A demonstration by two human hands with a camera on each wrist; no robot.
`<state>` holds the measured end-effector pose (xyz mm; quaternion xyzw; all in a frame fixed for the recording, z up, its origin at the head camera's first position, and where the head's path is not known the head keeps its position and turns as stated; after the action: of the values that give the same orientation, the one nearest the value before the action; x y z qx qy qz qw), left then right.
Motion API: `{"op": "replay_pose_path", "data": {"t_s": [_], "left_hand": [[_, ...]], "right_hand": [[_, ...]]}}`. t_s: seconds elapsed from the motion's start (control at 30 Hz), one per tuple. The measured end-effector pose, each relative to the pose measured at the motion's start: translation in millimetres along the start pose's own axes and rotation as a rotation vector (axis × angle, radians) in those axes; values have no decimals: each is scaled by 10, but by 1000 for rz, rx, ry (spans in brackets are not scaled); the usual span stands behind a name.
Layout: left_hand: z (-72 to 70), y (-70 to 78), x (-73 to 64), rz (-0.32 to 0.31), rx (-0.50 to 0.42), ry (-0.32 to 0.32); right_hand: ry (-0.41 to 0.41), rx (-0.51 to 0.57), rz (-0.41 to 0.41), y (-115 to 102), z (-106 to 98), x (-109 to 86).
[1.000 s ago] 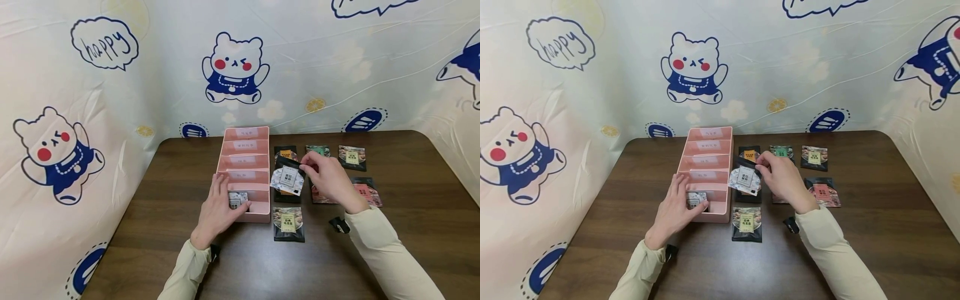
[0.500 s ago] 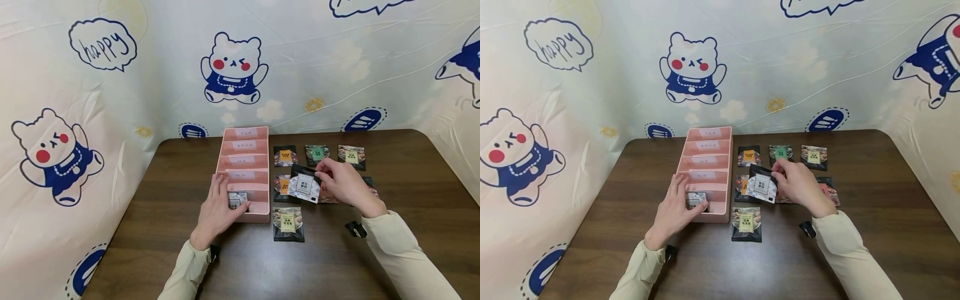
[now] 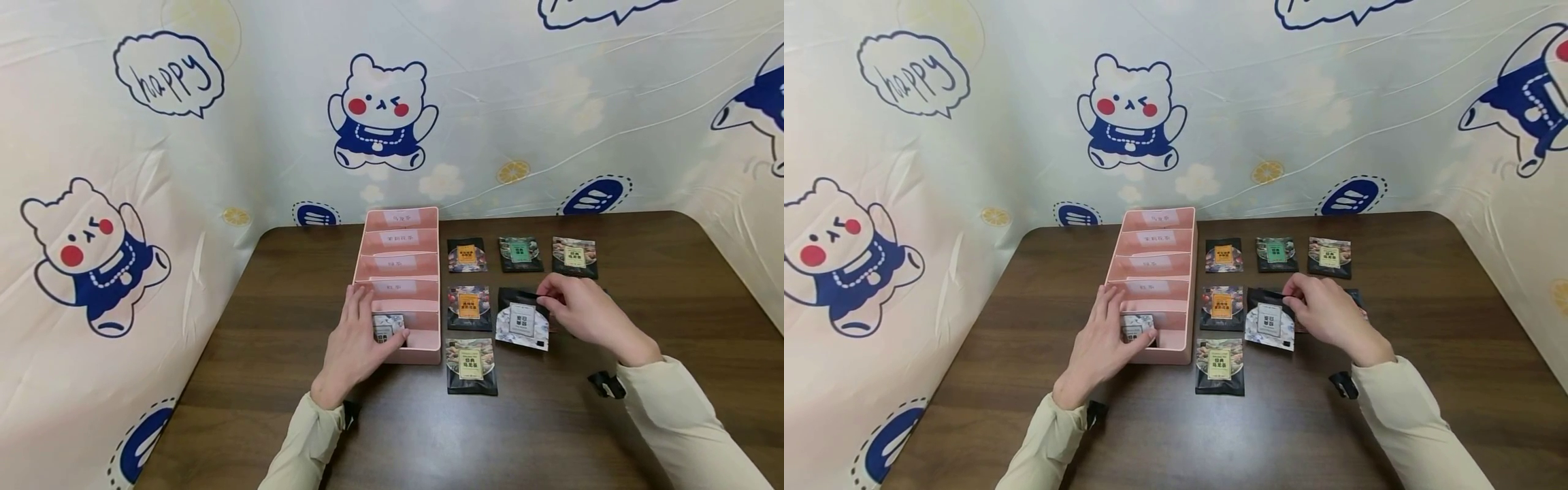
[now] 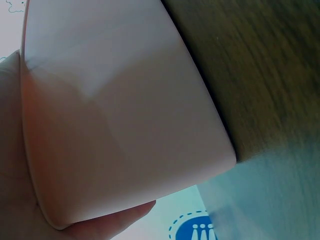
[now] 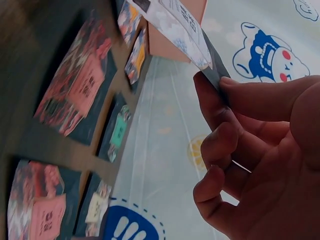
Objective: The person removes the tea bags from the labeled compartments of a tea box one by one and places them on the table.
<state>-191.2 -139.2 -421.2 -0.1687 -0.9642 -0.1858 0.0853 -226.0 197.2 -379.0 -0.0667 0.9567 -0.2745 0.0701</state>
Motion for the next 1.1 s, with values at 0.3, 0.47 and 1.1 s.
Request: {"op": "replay_pose_path", "data": {"t_s": [0.3, 0.47, 1.1], "left_hand": [[1, 3, 19, 6, 7, 5], [1, 1, 23, 7, 3, 4], [-7, -2, -6, 6, 6, 7]], "right_hand": [[-48, -6, -5, 179, 51, -77], [-91, -10, -14, 255, 118, -106], [-144, -34, 8, 469, 427, -209]]}}
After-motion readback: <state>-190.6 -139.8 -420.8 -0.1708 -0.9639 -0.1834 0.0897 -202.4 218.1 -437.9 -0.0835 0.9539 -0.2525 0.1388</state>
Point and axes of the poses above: each hand's wrist, its own x-axis towards the middle knuckle, its own z-axis out of the palm, y = z × x, the point moved 8 cm from there along x, towards the middle knuckle, and after that the axes turned 14 degrees about z, right-handed, at the moved point
